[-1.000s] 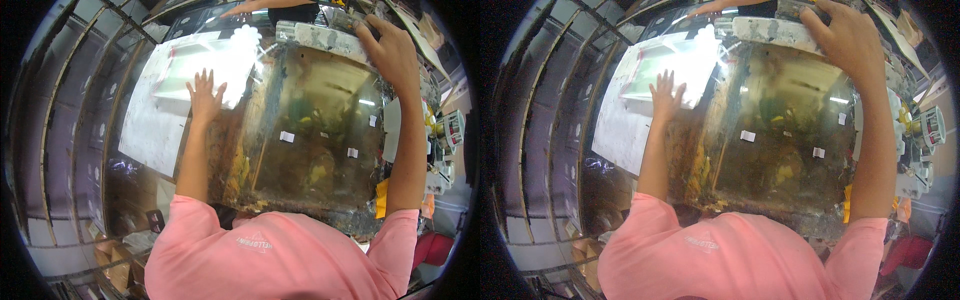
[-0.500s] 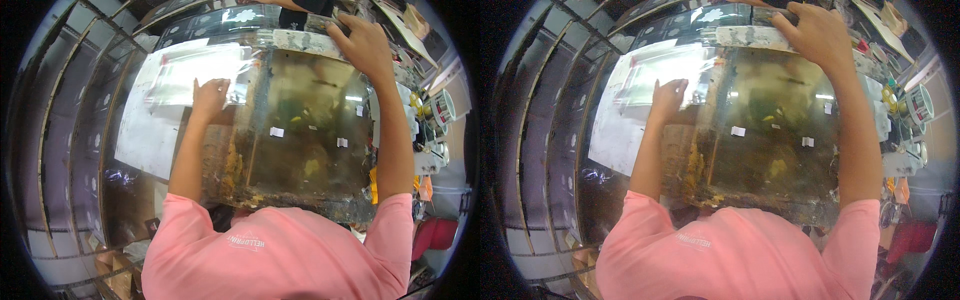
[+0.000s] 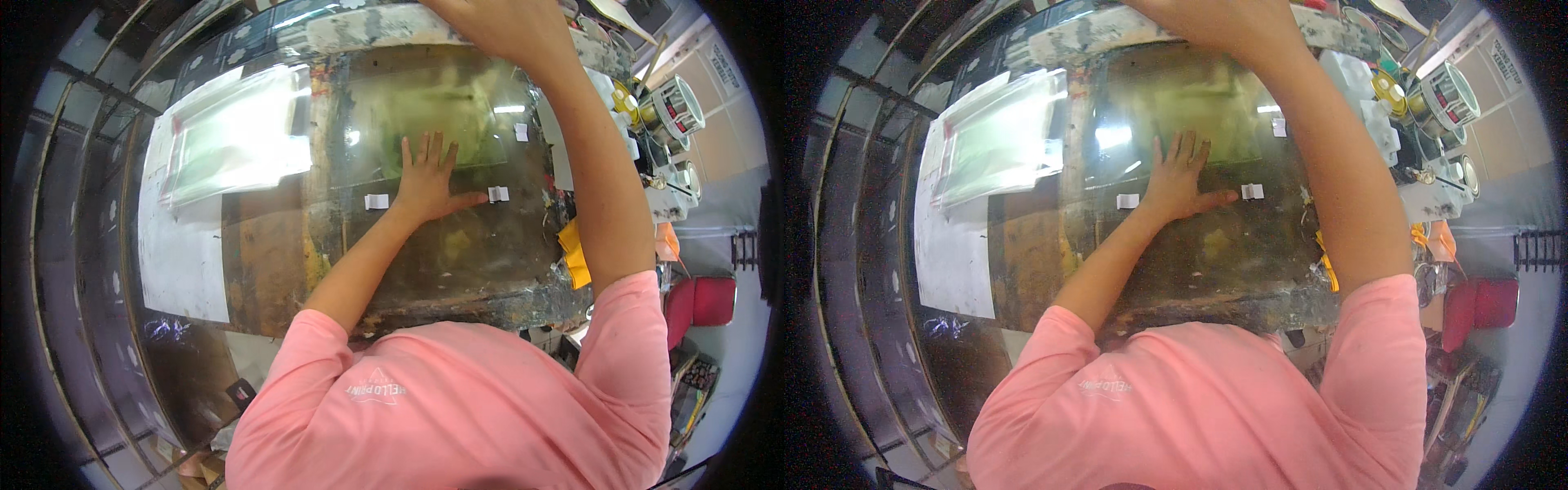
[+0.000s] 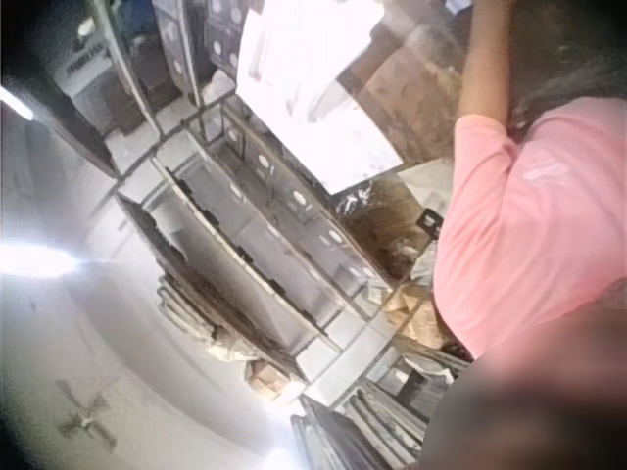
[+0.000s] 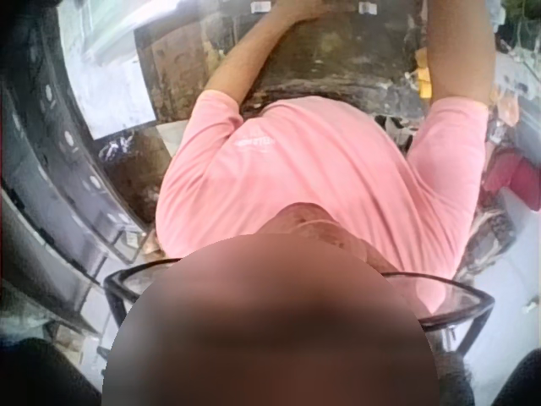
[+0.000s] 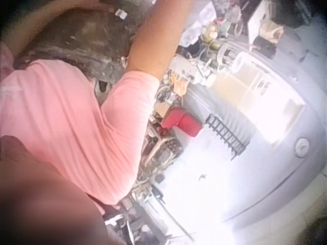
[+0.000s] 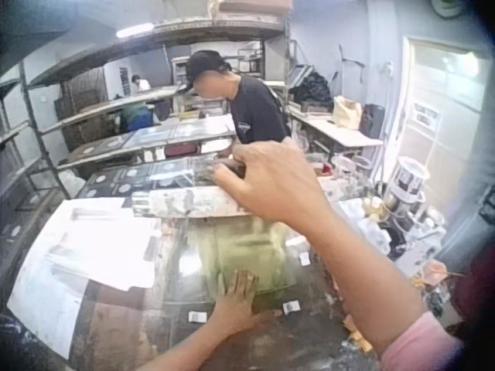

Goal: The person repeatedly uses a squeegee to pull green ink across a screen-printing frame, then lifts the frame to reveal a flower design printed on a white sheet. The person stacks the printed sheets and repeats the process on new sheets throughout the clip.

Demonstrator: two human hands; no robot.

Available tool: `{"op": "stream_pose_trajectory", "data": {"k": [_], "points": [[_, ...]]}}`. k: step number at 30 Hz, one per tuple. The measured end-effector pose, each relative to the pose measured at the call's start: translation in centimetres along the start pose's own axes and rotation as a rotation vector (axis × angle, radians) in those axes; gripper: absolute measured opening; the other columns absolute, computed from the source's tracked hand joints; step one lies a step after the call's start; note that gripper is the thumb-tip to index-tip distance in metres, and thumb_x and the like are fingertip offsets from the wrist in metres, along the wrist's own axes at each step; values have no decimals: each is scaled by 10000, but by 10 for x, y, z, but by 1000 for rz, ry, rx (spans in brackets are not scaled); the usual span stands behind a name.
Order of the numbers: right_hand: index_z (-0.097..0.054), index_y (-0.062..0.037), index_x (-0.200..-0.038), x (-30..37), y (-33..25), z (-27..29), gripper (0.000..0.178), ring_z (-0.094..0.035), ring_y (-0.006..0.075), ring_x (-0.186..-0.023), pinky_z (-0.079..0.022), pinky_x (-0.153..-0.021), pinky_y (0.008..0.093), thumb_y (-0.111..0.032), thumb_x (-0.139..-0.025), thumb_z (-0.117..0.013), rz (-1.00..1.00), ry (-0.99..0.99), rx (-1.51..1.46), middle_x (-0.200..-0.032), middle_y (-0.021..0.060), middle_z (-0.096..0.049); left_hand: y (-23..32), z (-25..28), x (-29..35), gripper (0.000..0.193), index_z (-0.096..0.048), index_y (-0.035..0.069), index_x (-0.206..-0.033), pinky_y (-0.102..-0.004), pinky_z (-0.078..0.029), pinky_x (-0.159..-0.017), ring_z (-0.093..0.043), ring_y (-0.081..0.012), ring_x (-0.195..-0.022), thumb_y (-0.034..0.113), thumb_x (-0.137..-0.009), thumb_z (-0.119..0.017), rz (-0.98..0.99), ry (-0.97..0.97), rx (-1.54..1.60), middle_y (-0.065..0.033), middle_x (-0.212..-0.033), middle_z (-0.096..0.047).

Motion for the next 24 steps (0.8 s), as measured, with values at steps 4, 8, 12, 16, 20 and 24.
{"op": "stream_pose_trajectory", "data": {"k": [4, 8, 12, 16, 20, 24], "points": [[-738, 19, -760, -9, 1, -2, 505, -719, 425, -772, -553, -770, 518, -440, -905, -587, 33, 42, 14, -776, 250, -717, 14, -5, -7, 1318, -439, 1, -1611, -707, -30, -1274, -227, -471, -1607, 996, -750, -527, -46, 23, 35, -300, -1698, -313], [-751, 27, -777, -13, 3, -1, 517, -726, 434, -769, -574, -781, 513, -445, -894, -577, 41, 53, -5, -760, 269, -710, 25, -3, -1, 1329, -453, 0, -1602, -710, -18, -1272, -241, -476, -1601, 1003, -733, -530, -55, 23, 50, -298, -1691, -328], [-759, 29, -787, -15, 5, -3, 508, -730, 433, -772, -580, -791, 510, -432, -886, -571, 12, 17, 10, -766, 272, -715, 33, -1, 7, 1325, -471, 5, -1592, -733, -10, -1259, -262, -480, -1591, 1008, -727, -526, -78, 13, 43, -291, -1682, -349], [-765, 23, -804, -14, 8, -6, 507, -731, 428, -781, -574, -798, 508, -434, -886, -562, -3, -11, 9, -775, 273, -719, 39, 2, 8, 1323, -480, 9, -1589, -749, -10, -1250, -292, -480, -1576, 1010, -725, -522, -76, 23, 19, -286, -1671, -365], [-752, 13, -799, -10, 5, -6, 495, -720, 420, -779, -559, -774, 508, -437, -886, -564, 19, 45, 22, -784, 252, -722, 28, 21, 6, 1261, -495, 14, -1577, -752, -21, -1249, -337, -457, -1556, 958, -747, -591, -51, 215, 78, -281, -1656, -384], [-717, 5, -758, -7, -3, -1, 487, -701, 412, -760, -537, -744, 506, -441, -886, -568, -5, 7, -8, -755, 229, -701, -37, 71, 25, 1156, -497, 15, -1571, -765, -36, -1241, -433, -420, -1502, 857, -799, -670, 185, 408, 54, -259, -1576, -498]]}}
Point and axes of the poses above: each hand's wrist, its own x-axis away from the middle knuckle, its own z-axis out of the back of the hand, y = z × x, the point moved 2 cm from there along -x, towards the middle knuckle
